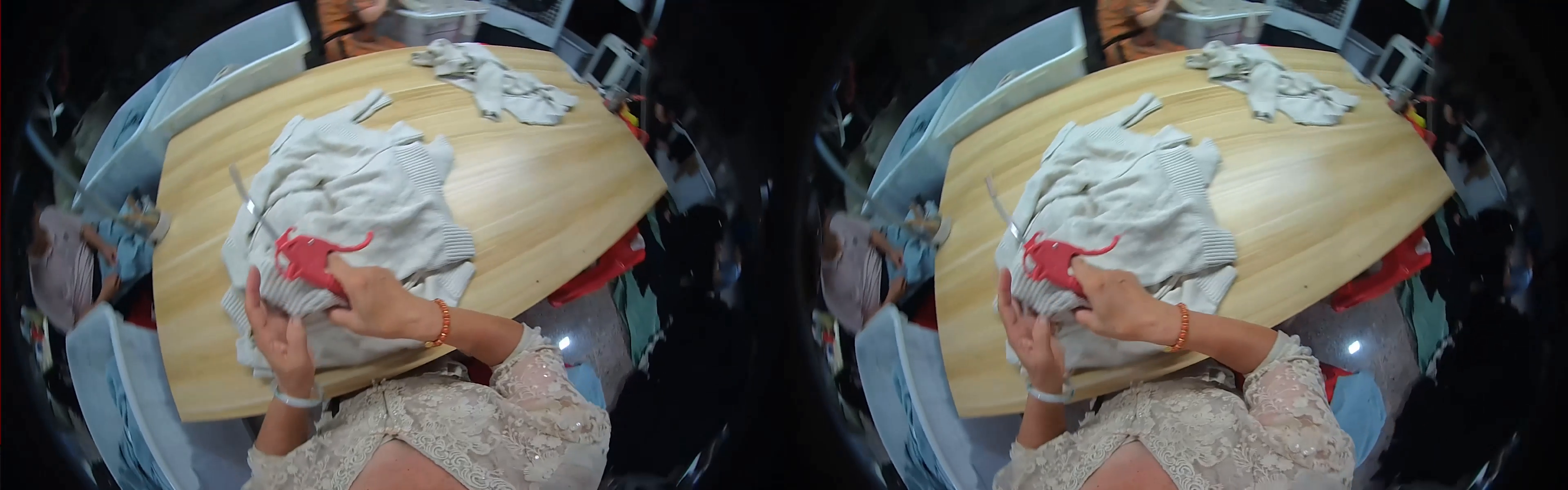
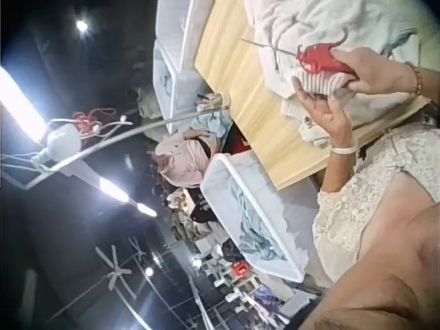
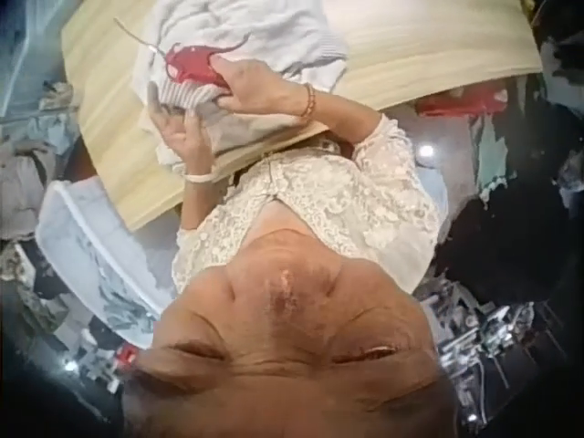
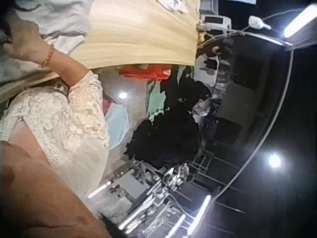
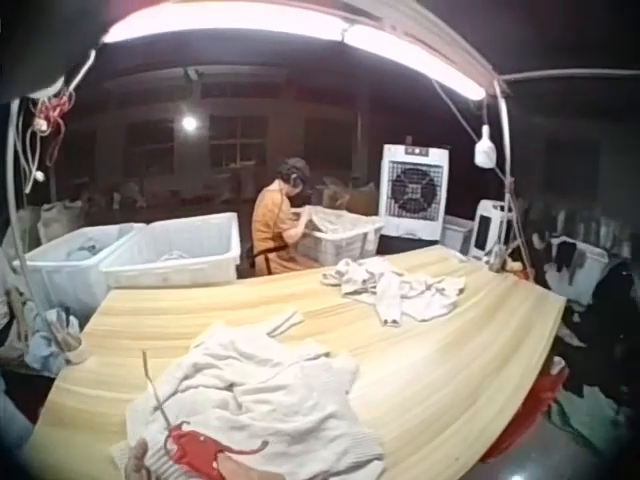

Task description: Trimming loose threads from a knitted sweater using scissors and checking the buttons.

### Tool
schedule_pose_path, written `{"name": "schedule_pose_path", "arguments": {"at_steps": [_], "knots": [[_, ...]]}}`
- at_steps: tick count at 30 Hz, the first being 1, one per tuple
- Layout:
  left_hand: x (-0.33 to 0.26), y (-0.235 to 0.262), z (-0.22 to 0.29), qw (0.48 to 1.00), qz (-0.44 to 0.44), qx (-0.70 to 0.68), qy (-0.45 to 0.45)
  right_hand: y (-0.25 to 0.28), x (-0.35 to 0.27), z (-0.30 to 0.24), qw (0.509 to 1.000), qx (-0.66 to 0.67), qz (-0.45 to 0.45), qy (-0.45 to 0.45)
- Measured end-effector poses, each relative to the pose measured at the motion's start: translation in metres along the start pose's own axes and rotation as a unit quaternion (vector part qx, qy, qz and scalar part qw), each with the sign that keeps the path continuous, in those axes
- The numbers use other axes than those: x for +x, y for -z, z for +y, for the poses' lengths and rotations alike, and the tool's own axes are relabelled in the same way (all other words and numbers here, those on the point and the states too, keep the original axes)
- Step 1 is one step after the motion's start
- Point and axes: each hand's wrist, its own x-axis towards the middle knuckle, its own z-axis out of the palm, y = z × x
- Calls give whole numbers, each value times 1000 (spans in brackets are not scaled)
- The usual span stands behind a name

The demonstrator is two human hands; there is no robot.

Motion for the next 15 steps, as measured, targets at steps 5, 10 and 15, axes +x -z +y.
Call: {"name": "schedule_pose_path", "arguments": {"at_steps": [5, 10, 15], "knots": [[-3, 20, -5, 883, -91, 440, -133, 27, 5, -5, 998, 39, -42, 12], [19, 25, 11, 848, -91, 483, -197, 21, -2, 2, 998, -29, 42, 45], [39, 46, 19, 972, -13, 166, -165, 17, 16, 40, 962, -156, 222, -19]]}}
